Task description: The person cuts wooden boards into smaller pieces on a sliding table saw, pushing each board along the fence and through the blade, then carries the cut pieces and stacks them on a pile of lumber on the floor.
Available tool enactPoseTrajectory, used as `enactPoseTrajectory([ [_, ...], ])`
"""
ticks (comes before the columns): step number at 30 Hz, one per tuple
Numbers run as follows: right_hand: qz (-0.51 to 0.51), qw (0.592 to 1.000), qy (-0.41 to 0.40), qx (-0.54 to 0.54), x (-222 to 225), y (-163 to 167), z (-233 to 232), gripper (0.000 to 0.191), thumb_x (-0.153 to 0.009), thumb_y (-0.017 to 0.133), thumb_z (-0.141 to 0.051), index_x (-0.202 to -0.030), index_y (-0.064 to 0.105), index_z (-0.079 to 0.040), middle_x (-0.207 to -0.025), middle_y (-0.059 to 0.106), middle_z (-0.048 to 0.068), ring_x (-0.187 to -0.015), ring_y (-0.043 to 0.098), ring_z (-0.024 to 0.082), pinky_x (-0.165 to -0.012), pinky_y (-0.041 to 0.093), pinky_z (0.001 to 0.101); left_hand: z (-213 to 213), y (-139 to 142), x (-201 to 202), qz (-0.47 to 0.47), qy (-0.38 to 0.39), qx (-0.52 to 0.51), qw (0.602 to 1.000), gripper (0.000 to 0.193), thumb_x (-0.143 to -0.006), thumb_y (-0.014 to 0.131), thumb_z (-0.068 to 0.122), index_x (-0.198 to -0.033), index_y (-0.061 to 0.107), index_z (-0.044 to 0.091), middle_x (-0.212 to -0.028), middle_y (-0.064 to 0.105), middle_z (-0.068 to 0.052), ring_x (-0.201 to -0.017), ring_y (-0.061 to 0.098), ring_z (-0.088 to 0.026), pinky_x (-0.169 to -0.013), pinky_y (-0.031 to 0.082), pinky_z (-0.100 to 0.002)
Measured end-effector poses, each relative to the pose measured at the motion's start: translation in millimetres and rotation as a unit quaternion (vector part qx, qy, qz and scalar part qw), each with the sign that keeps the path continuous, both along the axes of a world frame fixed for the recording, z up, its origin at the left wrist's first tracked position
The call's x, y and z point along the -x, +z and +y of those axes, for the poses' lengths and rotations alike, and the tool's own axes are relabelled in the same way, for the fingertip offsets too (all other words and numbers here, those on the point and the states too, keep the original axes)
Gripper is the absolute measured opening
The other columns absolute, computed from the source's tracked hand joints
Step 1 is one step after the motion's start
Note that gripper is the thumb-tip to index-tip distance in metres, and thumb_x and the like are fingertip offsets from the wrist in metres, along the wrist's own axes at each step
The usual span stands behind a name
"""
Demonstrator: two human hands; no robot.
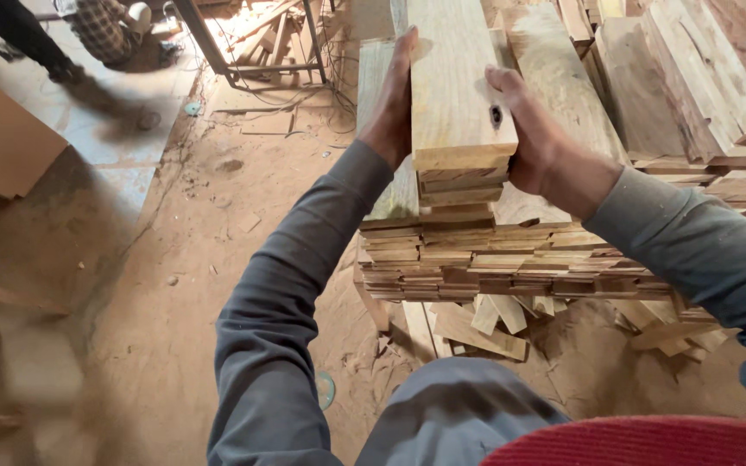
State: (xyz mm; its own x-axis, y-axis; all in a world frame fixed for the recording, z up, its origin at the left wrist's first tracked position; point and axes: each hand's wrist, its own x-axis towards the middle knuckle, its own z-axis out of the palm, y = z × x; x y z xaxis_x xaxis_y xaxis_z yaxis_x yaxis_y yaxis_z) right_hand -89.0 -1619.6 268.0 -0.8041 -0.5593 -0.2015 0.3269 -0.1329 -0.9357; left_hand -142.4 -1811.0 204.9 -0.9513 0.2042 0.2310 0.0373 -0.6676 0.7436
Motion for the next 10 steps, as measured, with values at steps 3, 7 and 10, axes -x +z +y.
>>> enactPoseTrajectory([
  [3, 0.006, 1.0, 0.003, 0.007, 0.0, -7.9, -0.2, 0.083, -0.091, 0.045, -0.063, -0.154, 0.039, -0.009, -0.155, 0.051, 0.019, -0.138, 0.055, 0.034, -0.111, 0.047, 0.0523, 0.5, 3.5, -11.5, -0.001, -0.003, 0.017, 1.0, 0.082, -0.099, 0.042, 0.063, -0.148, 0.043, -0.002, -0.14, 0.058, -0.026, -0.123, 0.065, -0.033, -0.1, 0.058, -0.044],
  [7, 0.024, 0.999, 0.004, 0.023, 3.4, -16.3, -1.1, 0.097, -0.087, 0.042, -0.076, -0.158, 0.032, -0.01, -0.16, 0.045, 0.017, -0.146, 0.047, 0.034, -0.115, 0.045, 0.0534, 3.2, 12.1, -12.4, -0.026, -0.007, 0.009, 1.0, 0.087, -0.097, 0.037, 0.068, -0.151, 0.038, 0.001, -0.144, 0.055, -0.024, -0.125, 0.063, -0.033, -0.1, 0.058, -0.044],
  [10, 0.024, 0.998, 0.01, 0.05, 5.6, -26.9, -0.9, 0.103, -0.084, 0.044, -0.08, -0.161, 0.028, -0.013, -0.165, 0.04, 0.015, -0.15, 0.043, 0.035, -0.117, 0.043, 0.0564, 4.5, 10.2, -10.7, -0.029, 0.025, 0.039, 0.998, 0.089, -0.097, 0.037, 0.069, -0.153, 0.036, 0.0, -0.144, 0.055, -0.025, -0.125, 0.063, -0.034, -0.098, 0.059, -0.045],
])
